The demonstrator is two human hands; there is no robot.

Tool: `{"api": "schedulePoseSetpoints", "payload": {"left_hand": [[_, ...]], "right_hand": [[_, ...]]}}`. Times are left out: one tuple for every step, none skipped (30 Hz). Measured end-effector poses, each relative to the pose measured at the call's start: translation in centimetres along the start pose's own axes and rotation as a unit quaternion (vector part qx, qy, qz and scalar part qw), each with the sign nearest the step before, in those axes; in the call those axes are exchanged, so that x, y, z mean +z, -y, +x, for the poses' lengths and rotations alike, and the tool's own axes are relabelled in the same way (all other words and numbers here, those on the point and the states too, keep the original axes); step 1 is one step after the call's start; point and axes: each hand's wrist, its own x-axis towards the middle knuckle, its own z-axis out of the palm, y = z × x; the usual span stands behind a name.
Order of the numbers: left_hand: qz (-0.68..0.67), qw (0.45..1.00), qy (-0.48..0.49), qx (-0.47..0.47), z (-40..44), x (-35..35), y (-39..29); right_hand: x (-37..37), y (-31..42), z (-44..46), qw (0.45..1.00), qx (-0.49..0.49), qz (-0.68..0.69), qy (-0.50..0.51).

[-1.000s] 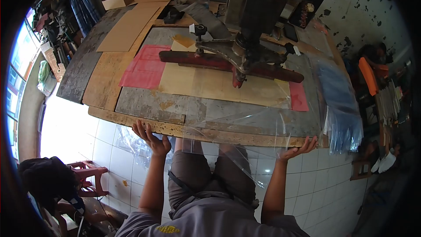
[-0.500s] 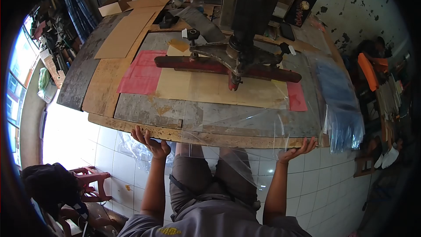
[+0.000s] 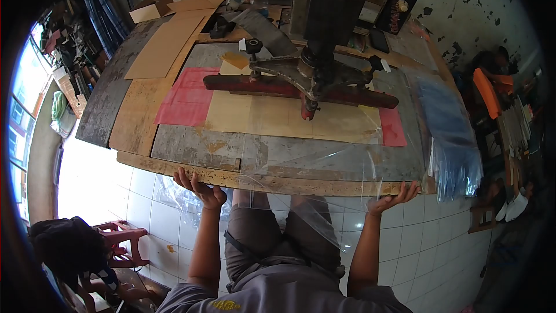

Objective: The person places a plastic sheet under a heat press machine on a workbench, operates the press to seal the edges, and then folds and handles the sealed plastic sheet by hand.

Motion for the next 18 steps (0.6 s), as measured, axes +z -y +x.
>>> {"api": "schedulePoseSetpoints", "payload": {"left_hand": [[-0.001,1.0,-0.002,0.0,0.03,0.01,-0.01],[-0.001,1.0,-0.001,0.001,0.07,0.0,0.01],[-0.001,1.0,0.0,0.002,0.04,-0.01,0.04],[-0.001,1.0,0.001,0.002,0.0,0.0,0.06],[0.001,1.0,0.002,0.001,-0.06,-0.02,0.08],[0.003,1.0,0.003,0.001,-0.07,-0.03,0.06],[0.005,1.0,0.003,0.0,-0.09,-0.03,0.06],[0.011,1.0,0.005,-0.001,-0.1,-0.03,0.04],[0.017,1.0,0.006,-0.003,-0.09,-0.04,-0.02],[0.023,1.0,0.008,-0.005,-0.07,-0.05,-0.05],[0.021,1.0,0.007,-0.004,-0.04,-0.05,-0.07],[0.02,1.0,0.007,-0.003,-0.02,-0.04,-0.07],[0.019,1.0,0.006,-0.001,0.01,-0.02,-0.08],[0.014,1.0,0.004,-0.001,0.03,0.0,-0.09],[0.009,1.0,0.002,-0.001,0.02,0.02,-0.08],[0.004,1.0,0.0,0.0,0.0,0.02,-0.08],[0.004,1.0,0.001,-0.001,-0.02,0.0,-0.07],[0.005,1.0,0.002,-0.002,-0.03,-0.01,-0.05]], "right_hand": [[0.02,0.04,0.0,1.0,0.0,0.001,-0.001],[0.0,0.08,-0.01,1.0,0.002,0.001,0.0],[-0.04,0.07,-0.03,1.0,0.004,0.0,0.002],[-0.08,0.05,-0.05,1.0,0.006,-0.001,0.004],[-0.08,0.04,-0.07,1.0,0.006,0.0,0.002],[-0.02,0.02,-0.08,1.0,0.005,0.002,0.001],[0.02,0.01,-0.11,1.0,0.005,0.003,-0.001],[0.02,-0.01,-0.1,1.0,0.004,0.003,-0.001],[0.02,-0.04,-0.1,1.0,0.004,0.004,0.0],[0.01,-0.07,-0.11,1.0,0.004,0.004,0.0],[-0.01,-0.09,-0.11,1.0,0.003,0.003,0.001],[-0.05,-0.05,-0.05,1.0,0.002,0.002,0.003],[-0.08,-0.01,0.01,1.0,0.002,0.0,0.005],[-0.08,0.04,0.07,1.0,0.001,-0.001,0.005],[-0.1,0.08,0.1,1.0,0.001,-0.002,0.006],[-0.12,0.11,0.13,1.0,0.001,-0.004,0.007],[-0.13,0.15,0.17,1.0,0.0,-0.004,0.007],[-0.13,0.14,0.15,1.0,-0.001,-0.004,0.007]]}}
